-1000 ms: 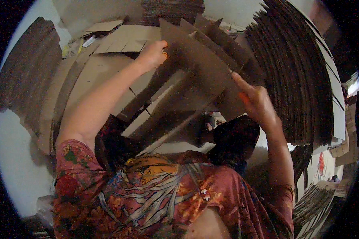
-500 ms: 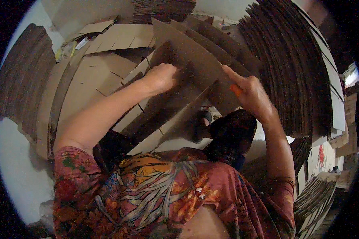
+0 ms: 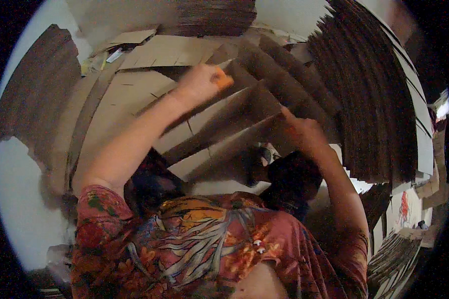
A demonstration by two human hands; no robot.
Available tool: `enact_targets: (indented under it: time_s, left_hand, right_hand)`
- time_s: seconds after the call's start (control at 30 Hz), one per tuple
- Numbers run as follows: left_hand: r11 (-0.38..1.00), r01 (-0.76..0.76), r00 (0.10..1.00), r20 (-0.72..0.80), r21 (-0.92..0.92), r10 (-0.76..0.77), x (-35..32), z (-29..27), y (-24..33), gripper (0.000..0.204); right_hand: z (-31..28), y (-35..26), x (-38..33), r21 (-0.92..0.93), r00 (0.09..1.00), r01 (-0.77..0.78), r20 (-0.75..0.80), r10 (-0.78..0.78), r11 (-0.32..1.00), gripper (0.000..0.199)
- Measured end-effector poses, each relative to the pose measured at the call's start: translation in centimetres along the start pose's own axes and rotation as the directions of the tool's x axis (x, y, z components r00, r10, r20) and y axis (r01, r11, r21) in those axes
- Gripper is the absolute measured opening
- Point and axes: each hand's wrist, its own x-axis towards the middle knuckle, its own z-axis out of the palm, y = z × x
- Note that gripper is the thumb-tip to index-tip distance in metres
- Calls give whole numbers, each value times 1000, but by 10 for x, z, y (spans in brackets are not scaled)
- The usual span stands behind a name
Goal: The person sits on the floor and uses an orange utility knife to cut large cardboard sheets into smaller rectangular pieces. The person repeatedly cuts along pre-scored lines, separates the pieces, and stacks them on the right side of the workspace.
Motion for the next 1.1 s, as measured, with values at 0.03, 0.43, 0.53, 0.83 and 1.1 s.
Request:
enact_targets:
  time_s: [0.03,0.43,0.53,0.83,1.1]
  left_hand:
    - [997,82,981,-175,-7,-82,1,-13,-17,29]
    - [862,-65,988,-92,502,127,38,-11,-231,59]
    - [967,15,989,-144,256,23,58,13,-242,44]
    - [952,194,841,-539,239,-36,61,-32,-112,22]
    - [691,-717,680,-123,96,723,-45,-13,57,42]
  right_hand:
    - [0,6,1,25,999,28,-46,-27,999,54]
    - [10,68,12,17,985,-54,-162,56,998,54]
    - [24,90,10,17,970,27,-242,-22,1000,53]
    - [-9,52,11,206,810,178,-585,-24,962,50]
    - [-36,-24,23,989,905,101,-138,403,112,26]
